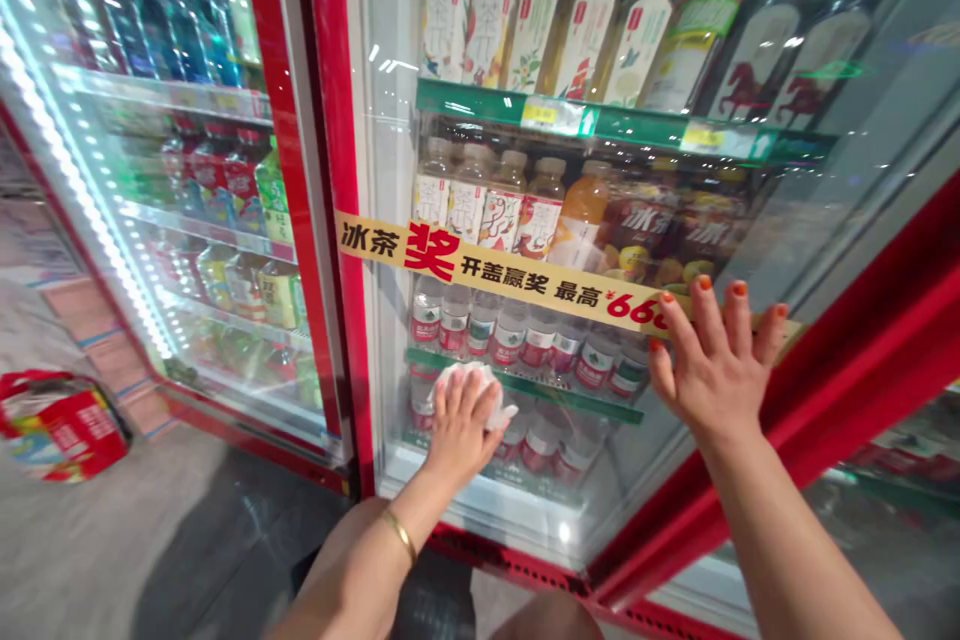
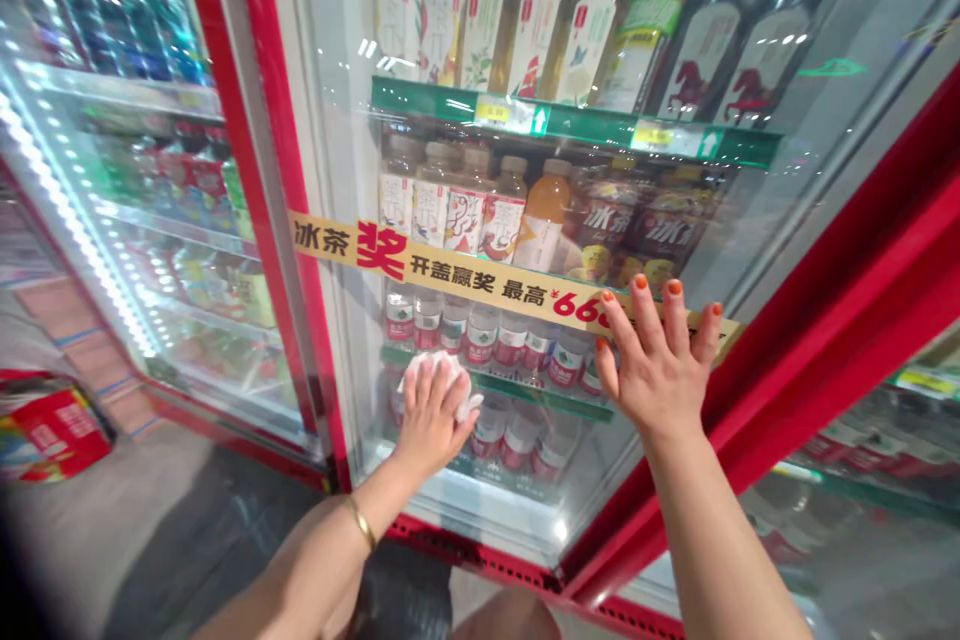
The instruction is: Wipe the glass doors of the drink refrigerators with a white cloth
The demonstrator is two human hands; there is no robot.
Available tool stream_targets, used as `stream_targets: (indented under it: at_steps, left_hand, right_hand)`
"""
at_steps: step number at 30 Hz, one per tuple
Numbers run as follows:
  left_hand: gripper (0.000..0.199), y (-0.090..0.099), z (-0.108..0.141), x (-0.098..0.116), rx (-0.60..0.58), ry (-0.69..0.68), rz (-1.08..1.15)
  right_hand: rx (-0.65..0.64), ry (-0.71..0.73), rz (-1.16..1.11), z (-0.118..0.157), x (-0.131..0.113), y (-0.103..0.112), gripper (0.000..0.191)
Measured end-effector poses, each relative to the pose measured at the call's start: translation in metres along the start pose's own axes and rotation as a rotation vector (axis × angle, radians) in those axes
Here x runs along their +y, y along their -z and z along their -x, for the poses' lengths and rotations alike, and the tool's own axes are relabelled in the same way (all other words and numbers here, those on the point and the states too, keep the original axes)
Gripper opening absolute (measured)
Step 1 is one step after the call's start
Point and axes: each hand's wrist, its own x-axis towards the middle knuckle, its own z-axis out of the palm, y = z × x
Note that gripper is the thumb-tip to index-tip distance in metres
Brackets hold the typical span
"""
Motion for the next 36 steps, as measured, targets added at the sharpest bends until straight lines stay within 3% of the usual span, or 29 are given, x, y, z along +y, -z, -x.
stream_targets:
  at_steps: [1, 3, 7, 10, 14, 17, 20, 23, 25, 28, 29, 31, 34, 36]
  left_hand:
    - [0.085, 0.002, 0.011, -0.004, -0.001, -0.015, 0.000]
    - [0.084, 0.010, 0.017, -0.024, 0.038, 0.097, -0.008]
    - [0.083, 0.024, -0.035, -0.057, 0.159, 0.362, 0.037]
    - [0.078, 0.023, -0.064, -0.048, 0.133, 0.235, 0.060]
    - [0.073, 0.014, -0.029, -0.033, 0.075, 0.038, 0.039]
    - [0.078, 0.016, -0.012, -0.044, 0.123, 0.135, 0.022]
    - [0.085, 0.027, -0.045, -0.051, 0.207, 0.335, 0.080]
    - [0.093, 0.030, -0.083, -0.045, 0.273, 0.332, 0.118]
    - [0.097, 0.026, -0.081, -0.040, 0.259, 0.211, 0.056]
    - [0.099, 0.018, -0.045, -0.045, 0.195, 0.035, -0.040]
    - [0.100, 0.018, -0.033, -0.050, 0.173, 0.046, -0.056]
    - [0.101, 0.020, -0.024, -0.060, 0.158, 0.197, -0.053]
    - [0.095, 0.030, -0.049, -0.060, 0.182, 0.439, 0.024]
    - [0.088, 0.033, -0.069, -0.049, 0.160, 0.389, 0.048]
  right_hand:
    - [0.004, 0.008, 0.009, 0.000, 0.001, 0.000, 0.070]
    - [0.008, 0.032, 0.025, 0.000, 0.003, 0.000, 0.074]
    - [0.034, 0.037, 0.029, -0.001, -0.007, 0.000, 0.078]
    - [0.034, 0.076, -0.003, -0.005, -0.045, -0.003, 0.079]
    - [-0.005, 0.264, -0.065, -0.019, -0.109, -0.016, 0.073]
    - [-0.002, 0.293, -0.059, -0.031, -0.133, -0.028, 0.068]
    - [0.004, 0.285, -0.034, -0.035, -0.134, -0.033, 0.070]
    - [0.014, 0.275, -0.041, -0.034, -0.131, -0.033, 0.070]
    - [0.015, 0.274, -0.051, -0.032, -0.131, -0.033, 0.070]
    - [0.026, 0.266, -0.050, -0.030, -0.132, -0.033, 0.071]
    - [0.027, 0.263, -0.048, -0.030, -0.133, -0.034, 0.071]
    - [0.021, 0.258, -0.046, -0.029, -0.133, -0.034, 0.073]
    - [0.001, 0.252, -0.045, -0.029, -0.133, -0.034, 0.076]
    - [-0.002, 0.243, -0.049, -0.029, -0.133, -0.033, 0.078]
